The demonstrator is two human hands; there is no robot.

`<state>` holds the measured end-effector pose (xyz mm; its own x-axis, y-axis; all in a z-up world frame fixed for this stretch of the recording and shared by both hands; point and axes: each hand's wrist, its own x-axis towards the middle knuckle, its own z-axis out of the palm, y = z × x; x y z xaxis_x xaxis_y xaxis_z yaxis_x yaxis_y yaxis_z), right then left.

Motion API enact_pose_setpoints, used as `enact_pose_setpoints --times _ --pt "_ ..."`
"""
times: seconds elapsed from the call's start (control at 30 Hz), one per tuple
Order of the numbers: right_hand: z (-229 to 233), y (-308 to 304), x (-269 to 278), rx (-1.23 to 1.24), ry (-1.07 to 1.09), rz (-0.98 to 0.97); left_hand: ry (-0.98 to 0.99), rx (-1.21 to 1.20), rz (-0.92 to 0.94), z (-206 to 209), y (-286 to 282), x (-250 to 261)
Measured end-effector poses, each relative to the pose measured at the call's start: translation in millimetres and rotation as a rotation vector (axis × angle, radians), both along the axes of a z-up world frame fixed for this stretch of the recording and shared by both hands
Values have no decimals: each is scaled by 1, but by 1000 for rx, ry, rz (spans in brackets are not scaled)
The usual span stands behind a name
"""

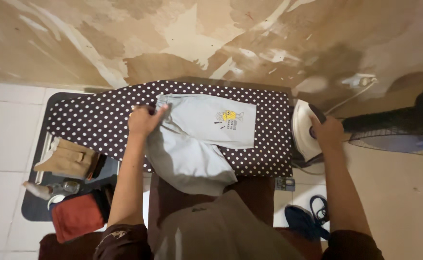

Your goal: The person irons a red cloth and a light blue shirt on a polka-dotted ironing board. They smooth the fabric with their hands, use a white iron to press the items, and fold them after ironing. The person places the finished items on a nearby surface.

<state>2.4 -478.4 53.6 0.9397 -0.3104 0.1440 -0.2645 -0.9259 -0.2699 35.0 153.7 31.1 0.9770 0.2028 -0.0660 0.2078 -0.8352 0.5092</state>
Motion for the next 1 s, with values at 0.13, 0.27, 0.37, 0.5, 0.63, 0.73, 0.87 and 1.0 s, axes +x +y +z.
enact_pose_setpoints --times 0.13,0.27,0.37,0.5,0.63,0.73,0.87,1.0 --pt "9 5 -8 129 -11 24 230 -197 -263 -19 17 12" --pt "1 5 -5 86 -93 33 107 -446 -422 -3 7 17" --pt "-10 -8 -1 79 40 21 0 -321 -449 47 -15 26" --pt "-18 -21 7 157 154 -59 -231 -218 -638 120 -46 30" --pt "3 1 15 -169 61 -14 -353 -184 -736 174 -73 30" --pt "48 68 35 -269 -363 414 -384 -171 -816 202 -93 31" --pt "104 169 60 23 -308 824 -305 -97 -849 225 -119 30" --pt "107 204 75 731 123 685 -176 102 -944 232 -122 38"
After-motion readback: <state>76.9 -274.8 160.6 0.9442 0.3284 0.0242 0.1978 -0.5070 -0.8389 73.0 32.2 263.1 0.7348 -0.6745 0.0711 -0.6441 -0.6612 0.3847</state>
